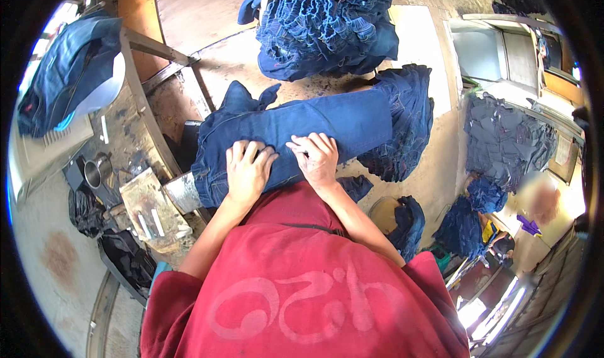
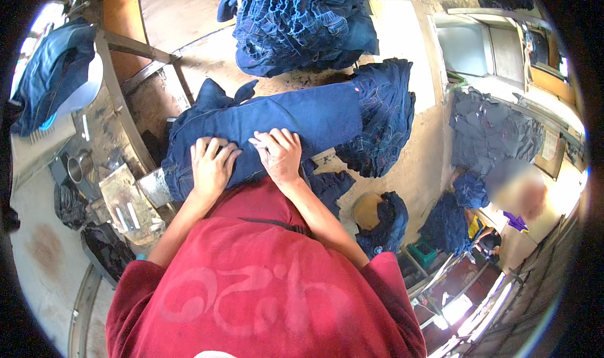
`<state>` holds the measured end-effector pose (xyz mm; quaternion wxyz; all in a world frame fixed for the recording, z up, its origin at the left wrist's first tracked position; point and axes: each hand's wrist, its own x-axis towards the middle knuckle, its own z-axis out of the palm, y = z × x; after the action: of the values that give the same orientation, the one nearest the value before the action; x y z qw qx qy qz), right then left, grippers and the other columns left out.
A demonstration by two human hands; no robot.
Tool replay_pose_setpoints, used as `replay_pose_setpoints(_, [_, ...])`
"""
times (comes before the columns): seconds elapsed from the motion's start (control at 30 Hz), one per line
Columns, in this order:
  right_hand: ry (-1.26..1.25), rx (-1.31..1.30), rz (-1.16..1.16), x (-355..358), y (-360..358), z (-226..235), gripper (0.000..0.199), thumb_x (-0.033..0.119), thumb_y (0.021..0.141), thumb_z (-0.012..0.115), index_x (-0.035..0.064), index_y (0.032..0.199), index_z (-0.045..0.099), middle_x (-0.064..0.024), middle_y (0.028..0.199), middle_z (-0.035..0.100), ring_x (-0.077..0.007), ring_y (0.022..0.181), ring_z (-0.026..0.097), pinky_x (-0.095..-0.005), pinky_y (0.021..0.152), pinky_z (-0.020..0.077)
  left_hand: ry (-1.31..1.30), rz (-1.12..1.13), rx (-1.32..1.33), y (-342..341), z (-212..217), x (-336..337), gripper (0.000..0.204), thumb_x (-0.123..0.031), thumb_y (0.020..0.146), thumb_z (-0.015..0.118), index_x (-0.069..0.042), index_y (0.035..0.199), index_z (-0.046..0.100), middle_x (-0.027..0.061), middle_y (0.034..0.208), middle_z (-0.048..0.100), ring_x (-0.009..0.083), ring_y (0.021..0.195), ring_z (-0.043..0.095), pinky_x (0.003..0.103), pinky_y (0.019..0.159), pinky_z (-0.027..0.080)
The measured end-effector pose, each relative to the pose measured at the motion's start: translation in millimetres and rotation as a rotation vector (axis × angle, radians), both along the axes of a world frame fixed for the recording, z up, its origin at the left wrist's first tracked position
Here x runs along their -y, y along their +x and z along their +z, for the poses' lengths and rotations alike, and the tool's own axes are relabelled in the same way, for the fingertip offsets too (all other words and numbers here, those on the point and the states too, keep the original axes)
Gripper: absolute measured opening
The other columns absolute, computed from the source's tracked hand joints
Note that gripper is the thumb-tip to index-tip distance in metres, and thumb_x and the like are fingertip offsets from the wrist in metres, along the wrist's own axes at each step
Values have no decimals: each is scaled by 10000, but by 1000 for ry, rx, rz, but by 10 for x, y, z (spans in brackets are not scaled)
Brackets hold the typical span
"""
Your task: The person repeatedly picks up pairs of jeans from a pile, lays them flat on a table, and marks specific areas with a white marker. The person then folds the jeans and places them back on the pile. This process is repeated for multiple pairs of jeans.
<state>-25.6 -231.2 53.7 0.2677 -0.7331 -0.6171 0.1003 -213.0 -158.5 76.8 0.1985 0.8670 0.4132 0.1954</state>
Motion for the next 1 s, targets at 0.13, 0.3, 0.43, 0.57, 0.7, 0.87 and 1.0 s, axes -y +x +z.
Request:
replay_pose_setpoints(0.13, [20, 261, 129, 44, 93, -87, 97, 237, 974, 745, 159, 954, 692, 25, 869, 699, -203, 804, 659, -379, 699, 484, -34, -38, -98, -123, -273, 164, 175, -212, 890, 840, -111, 1007, 757, 34, 1039, 678, 289, 1040, 600, 440, 874, 467])
replay_pose_setpoints(0.3, [-52, 16, -5, 132, 329, 64, 139, 267, 982, 782, 138, 986, 729, -47, 816, 726, -266, 745, 695, -423, 655, 539, 19, 36, -84, -266, -60, 204, 181, -217, 909, 820, -95, 1009, 730, 56, 1028, 666, 299, 985, 593, 437, 845, 467])
replay_pose_setpoints(0.43, [-169, -405, -92, 145, 339, 171, 200, 234, 1022, 779, 36, 1046, 763, -112, 785, 736, -225, 664, 676, -381, 656, 539, -178, 181, 65, 31, 200, 320, 190, -212, 934, 815, -62, 985, 711, 126, 1014, 661, 348, 1010, 665, 452, 875, 546])
replay_pose_setpoints(0.57, [-226, -639, -114, 107, 346, 213, 257, 282, 1020, 792, 25, 1024, 788, -97, 716, 699, -136, 624, 587, -355, 631, 506, -657, 142, -44, 387, 244, 277, 558, -299, 941, 837, 53, 1358, 717, 202, 1146, 754, 357, 863, 747, 415, 864, 605])
replay_pose_setpoints(0.7, [-230, -758, -91, 86, 397, 194, 262, 266, 1002, 812, 7, 967, 789, -66, 717, 699, -91, 652, 575, -330, 614, 489, -1182, 270, 354, 490, 211, 248, 464, -232, 968, 814, 71, 1310, 731, 100, 973, 749, 169, 667, 645, 318, 633, 541])
replay_pose_setpoints(0.87, [-354, -907, -80, 118, 479, 197, 259, 259, 976, 836, 8, 929, 794, -12, 720, 693, -56, 684, 552, -307, 606, 465, -1434, 543, 563, 476, 237, 439, 185, -196, 1015, 756, -32, 1099, 763, -31, 752, 659, 43, 495, 437, 257, 464, 335])
replay_pose_setpoints(1.0, [-415, -863, -18, 145, 538, 273, 260, 276, 971, 840, 22, 936, 801, 16, 710, 661, -58, 680, 522, -307, 606, 447, -1352, 520, 567, 481, 241, 544, 182, -225, 1061, 702, -49, 1025, 733, -64, 681, 585, 42, 473, 393, 259, 446, 282])
